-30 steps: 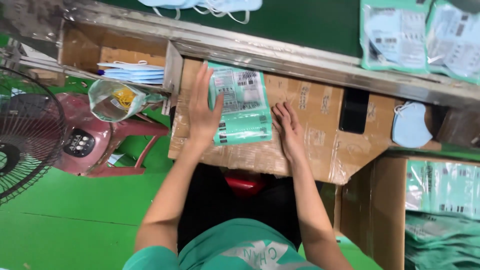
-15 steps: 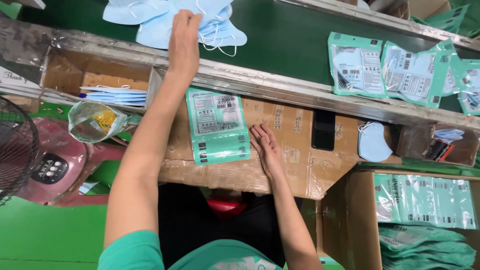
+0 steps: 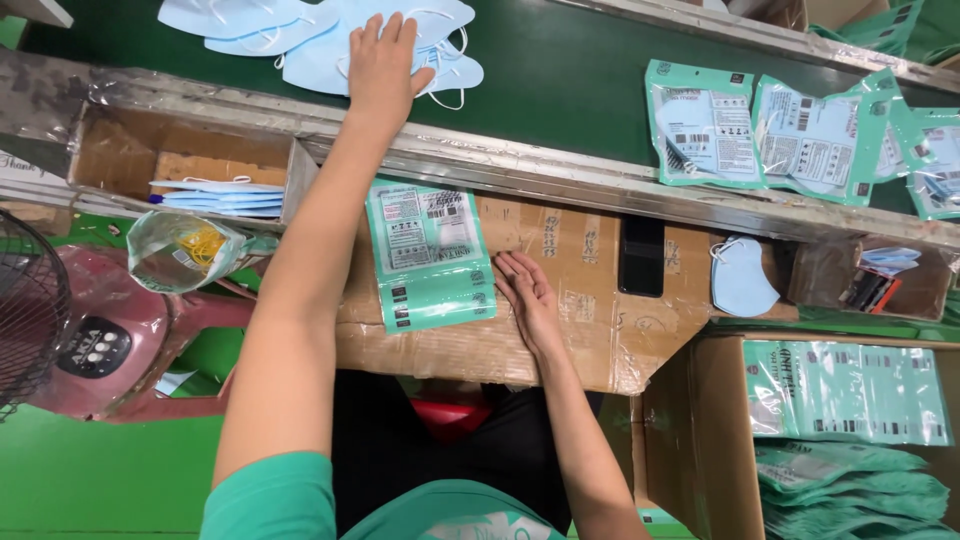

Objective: Packing blue face masks into individual green plastic bags and then into cardboard boxes on a production line.

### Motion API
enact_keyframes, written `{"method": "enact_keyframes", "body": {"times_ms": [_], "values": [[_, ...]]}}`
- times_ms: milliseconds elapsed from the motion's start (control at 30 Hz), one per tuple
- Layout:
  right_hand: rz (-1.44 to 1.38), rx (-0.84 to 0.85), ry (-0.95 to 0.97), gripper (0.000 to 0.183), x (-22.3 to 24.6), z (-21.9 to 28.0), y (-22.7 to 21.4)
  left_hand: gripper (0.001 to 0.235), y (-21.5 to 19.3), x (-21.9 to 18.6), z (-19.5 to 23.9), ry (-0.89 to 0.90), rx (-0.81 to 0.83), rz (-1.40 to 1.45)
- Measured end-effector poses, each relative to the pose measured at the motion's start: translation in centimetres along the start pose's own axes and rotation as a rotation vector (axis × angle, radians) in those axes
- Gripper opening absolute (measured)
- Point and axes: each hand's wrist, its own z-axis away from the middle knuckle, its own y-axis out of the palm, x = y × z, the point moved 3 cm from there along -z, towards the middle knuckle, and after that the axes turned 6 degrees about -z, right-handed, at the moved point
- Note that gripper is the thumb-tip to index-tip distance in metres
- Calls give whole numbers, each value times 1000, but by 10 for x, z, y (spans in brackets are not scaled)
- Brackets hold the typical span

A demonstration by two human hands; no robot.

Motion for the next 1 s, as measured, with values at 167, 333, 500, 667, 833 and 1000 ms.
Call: {"method": "enact_keyframes", "body": {"times_ms": [167, 333, 500, 667, 833, 1000], "values": [[59, -34, -25, 42, -7, 4, -4, 67, 34, 3, -3, 23, 98, -306], [121, -65, -92, 36, -12, 5, -3, 73, 28, 7, -4, 58, 48, -205], [156, -90, -133, 30, -14, 4, -10, 75, -11, -15, -14, 47, 24, -156], [163, -121, -108, 29, -14, 5, -14, 41, 18, -14, -6, 66, 29, -310], [284, -277, -95, 30, 55, 28, 17, 26, -6, -53, 5, 131, 114, -173], [1018, -173, -667, 87, 147, 44, 46, 22, -130, -202, 76, 660, -39, 474]]}}
